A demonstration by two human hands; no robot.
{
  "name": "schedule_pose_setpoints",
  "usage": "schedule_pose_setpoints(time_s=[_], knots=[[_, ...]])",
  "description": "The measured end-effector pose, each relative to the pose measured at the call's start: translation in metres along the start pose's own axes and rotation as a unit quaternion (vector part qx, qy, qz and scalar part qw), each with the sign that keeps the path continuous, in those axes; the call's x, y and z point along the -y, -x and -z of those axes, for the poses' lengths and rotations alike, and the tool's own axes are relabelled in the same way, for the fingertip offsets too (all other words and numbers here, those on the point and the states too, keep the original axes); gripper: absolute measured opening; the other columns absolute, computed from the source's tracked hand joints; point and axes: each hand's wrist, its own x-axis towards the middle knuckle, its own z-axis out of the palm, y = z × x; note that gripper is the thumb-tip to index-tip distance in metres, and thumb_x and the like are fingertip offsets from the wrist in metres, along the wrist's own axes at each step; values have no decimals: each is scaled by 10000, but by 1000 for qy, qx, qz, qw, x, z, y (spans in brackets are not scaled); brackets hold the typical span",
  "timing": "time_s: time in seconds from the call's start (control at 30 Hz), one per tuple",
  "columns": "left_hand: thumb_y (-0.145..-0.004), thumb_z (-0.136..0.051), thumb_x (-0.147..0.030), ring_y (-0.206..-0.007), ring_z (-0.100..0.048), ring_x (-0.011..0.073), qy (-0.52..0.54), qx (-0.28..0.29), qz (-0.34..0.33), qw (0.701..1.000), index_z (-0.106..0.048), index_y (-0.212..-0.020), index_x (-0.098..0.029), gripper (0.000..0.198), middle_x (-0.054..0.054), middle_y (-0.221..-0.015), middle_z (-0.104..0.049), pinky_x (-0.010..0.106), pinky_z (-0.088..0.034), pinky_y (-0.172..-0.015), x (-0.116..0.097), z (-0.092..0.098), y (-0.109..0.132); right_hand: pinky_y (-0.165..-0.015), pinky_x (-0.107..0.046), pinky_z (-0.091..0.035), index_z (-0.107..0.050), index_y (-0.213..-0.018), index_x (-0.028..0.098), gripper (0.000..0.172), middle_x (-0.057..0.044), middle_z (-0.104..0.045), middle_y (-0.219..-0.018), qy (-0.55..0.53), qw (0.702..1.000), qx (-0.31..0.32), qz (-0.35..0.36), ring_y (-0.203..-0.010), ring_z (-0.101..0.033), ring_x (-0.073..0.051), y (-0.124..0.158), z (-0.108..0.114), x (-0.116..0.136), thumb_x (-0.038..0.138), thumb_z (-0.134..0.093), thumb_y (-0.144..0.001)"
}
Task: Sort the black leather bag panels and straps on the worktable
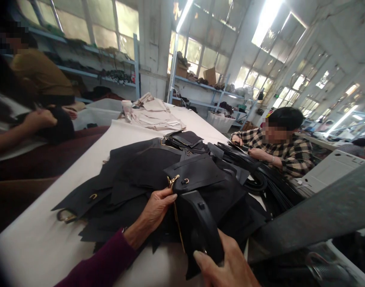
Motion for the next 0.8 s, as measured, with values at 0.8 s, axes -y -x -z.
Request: schedule_pose_setpoints(time_s=[0.8], knots=[[-586,-607,-82,-802,-604,180,100,37,52,993,-698,-901,-157,336,55,-851,-682,298,-432,-804,3,4,1,-549,-262,-422,-460,-585,219,379,38,-532,-475,-23,996,-85,-3,-486,-536,-149,-10,31,-17,486,-435,-853]])
